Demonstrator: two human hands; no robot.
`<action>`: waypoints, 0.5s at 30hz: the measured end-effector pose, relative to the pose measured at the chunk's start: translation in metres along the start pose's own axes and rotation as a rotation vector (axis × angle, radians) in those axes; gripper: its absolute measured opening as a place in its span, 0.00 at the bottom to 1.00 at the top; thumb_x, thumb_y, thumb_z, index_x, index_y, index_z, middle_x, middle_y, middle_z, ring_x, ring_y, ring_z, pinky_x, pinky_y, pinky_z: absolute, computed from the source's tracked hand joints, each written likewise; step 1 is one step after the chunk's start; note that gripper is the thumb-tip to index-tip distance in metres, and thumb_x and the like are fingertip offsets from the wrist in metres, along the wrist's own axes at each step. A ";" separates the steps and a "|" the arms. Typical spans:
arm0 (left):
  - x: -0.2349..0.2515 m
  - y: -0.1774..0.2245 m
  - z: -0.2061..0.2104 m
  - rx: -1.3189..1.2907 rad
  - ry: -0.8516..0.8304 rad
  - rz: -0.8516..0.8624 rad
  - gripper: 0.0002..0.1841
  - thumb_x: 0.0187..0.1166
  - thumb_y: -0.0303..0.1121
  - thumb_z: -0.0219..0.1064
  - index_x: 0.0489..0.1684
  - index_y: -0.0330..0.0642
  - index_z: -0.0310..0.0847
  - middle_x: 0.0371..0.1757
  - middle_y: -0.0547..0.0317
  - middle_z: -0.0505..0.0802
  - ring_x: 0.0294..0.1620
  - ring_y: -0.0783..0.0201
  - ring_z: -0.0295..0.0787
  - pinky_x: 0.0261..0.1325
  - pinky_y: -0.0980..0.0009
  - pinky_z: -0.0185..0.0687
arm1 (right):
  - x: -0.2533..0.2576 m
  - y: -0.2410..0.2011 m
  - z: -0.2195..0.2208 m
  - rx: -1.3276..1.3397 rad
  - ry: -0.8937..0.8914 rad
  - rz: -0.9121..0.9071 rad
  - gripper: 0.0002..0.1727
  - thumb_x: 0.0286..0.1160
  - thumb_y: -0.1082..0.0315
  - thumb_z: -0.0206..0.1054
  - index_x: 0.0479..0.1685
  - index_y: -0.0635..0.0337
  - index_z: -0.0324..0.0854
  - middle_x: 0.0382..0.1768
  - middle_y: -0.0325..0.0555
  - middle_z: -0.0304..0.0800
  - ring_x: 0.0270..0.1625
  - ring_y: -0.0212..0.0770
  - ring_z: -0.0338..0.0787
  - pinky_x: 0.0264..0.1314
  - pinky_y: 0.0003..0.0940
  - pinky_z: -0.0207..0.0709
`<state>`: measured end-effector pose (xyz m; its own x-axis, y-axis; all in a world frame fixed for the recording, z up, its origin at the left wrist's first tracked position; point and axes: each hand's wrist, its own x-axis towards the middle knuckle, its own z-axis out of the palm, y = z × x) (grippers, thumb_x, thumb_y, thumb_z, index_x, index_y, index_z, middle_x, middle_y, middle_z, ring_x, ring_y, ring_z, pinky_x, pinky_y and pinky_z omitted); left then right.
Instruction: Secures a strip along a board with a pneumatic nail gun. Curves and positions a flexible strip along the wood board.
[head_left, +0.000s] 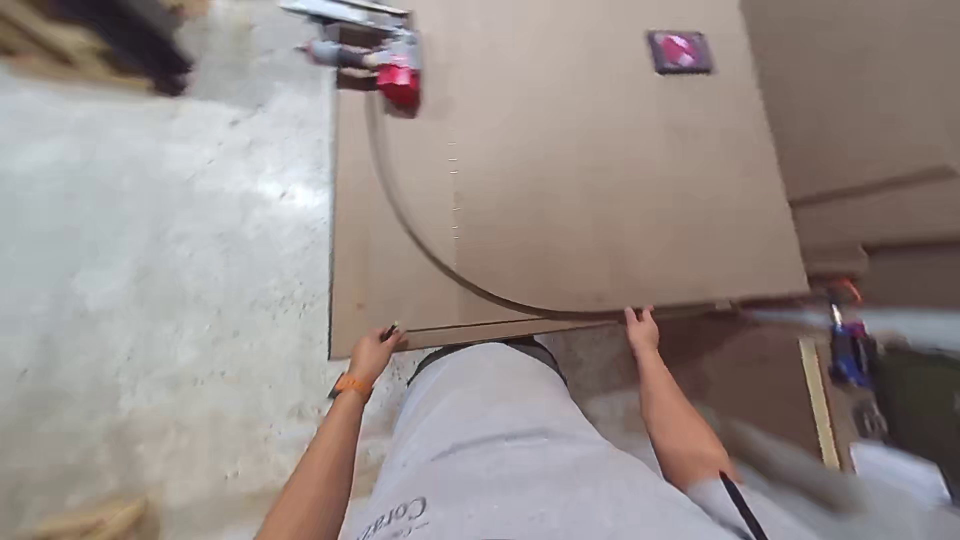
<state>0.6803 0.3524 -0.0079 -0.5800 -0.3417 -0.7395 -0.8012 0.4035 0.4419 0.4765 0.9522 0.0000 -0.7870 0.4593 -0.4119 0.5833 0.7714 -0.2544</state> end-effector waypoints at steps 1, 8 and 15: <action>-0.002 0.000 0.001 -0.012 0.003 0.016 0.24 0.86 0.51 0.67 0.51 0.33 0.89 0.46 0.37 0.95 0.51 0.40 0.93 0.63 0.33 0.82 | -0.003 -0.002 -0.003 0.042 -0.015 0.021 0.43 0.86 0.45 0.61 0.96 0.56 0.51 0.74 0.65 0.83 0.76 0.62 0.83 0.79 0.65 0.73; -0.011 0.024 0.009 0.015 -0.095 0.126 0.23 0.87 0.45 0.65 0.57 0.27 0.85 0.48 0.37 0.95 0.47 0.48 0.95 0.61 0.43 0.87 | 0.005 0.010 -0.006 0.252 -0.117 0.082 0.57 0.76 0.42 0.71 0.99 0.52 0.36 0.79 0.61 0.79 0.79 0.56 0.82 0.83 0.57 0.73; -0.024 0.063 0.034 0.128 -0.104 0.132 0.24 0.88 0.46 0.64 0.57 0.28 0.84 0.44 0.44 0.94 0.38 0.61 0.89 0.51 0.55 0.87 | 0.009 0.015 -0.003 0.222 -0.149 0.083 0.57 0.78 0.42 0.69 0.99 0.51 0.33 0.66 0.61 0.89 0.67 0.58 0.90 0.73 0.59 0.80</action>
<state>0.6492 0.4145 0.0205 -0.6553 -0.1921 -0.7305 -0.6900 0.5457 0.4755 0.4780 0.9693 -0.0050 -0.7063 0.4343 -0.5590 0.6870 0.6110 -0.3934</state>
